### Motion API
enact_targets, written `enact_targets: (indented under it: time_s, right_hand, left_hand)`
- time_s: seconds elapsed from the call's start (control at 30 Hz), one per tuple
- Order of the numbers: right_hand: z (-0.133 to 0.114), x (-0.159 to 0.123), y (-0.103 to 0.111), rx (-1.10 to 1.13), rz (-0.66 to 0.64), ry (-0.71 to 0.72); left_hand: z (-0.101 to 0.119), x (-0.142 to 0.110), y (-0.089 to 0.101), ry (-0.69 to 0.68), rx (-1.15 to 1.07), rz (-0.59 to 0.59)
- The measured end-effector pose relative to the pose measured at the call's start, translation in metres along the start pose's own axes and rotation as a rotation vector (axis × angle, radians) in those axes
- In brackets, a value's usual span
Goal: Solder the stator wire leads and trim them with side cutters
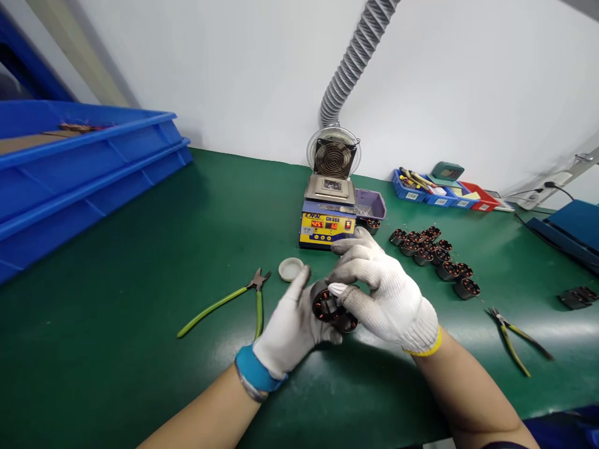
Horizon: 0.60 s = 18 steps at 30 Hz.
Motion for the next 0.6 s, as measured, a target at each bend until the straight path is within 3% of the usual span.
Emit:
enact_targets:
  time_s: [0.07, 0.1, 0.17, 0.3, 0.4, 0.5, 0.53, 0.6]
  right_hand:
    - [0.004, -0.002, 0.0, 0.014, 0.001, -0.028]
    - [0.007, -0.003, -0.001, 0.027, 0.005, -0.048]
    - [0.013, -0.005, -0.003, 0.083, 0.042, -0.1]
    - [0.032, -0.01, -0.008, 0.303, 0.139, -0.348]
    - [0.052, -0.014, 0.002, 0.481, 0.287, -0.559]
    - [0.071, -0.017, 0.027, 0.562, 0.542, -0.579]
    - [0.077, -0.017, 0.031, 0.557, 0.559, -0.581]
    - [0.086, -0.018, 0.025, 0.513, 0.43, -0.623]
  left_hand:
    - [-0.01, -0.002, -0.003, 0.071, 0.049, -0.064]
    - [-0.011, -0.002, -0.002, 0.044, 0.064, -0.063]
    - [-0.003, -0.003, 0.002, -0.154, 0.118, 0.013]
    - [0.021, -0.016, 0.01, -0.714, 0.405, 0.309]
    - [0.031, -0.024, 0.013, -0.86, 0.471, 0.449]
    - [0.036, -0.018, 0.017, -0.739, 0.426, 0.47]
    - [0.035, -0.013, 0.018, -0.636, 0.382, 0.427]
    - [0.029, -0.004, 0.017, -0.387, 0.26, 0.289]
Point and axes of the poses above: each hand's wrist, its own x-axis towards the middle knuckle, its own y-axis out of the back of the hand, z = x × y, the point moved 5 cm from there along x, towards the middle knuckle, and after that the axes turned 7 degrees about z, right-handed, at the moved point
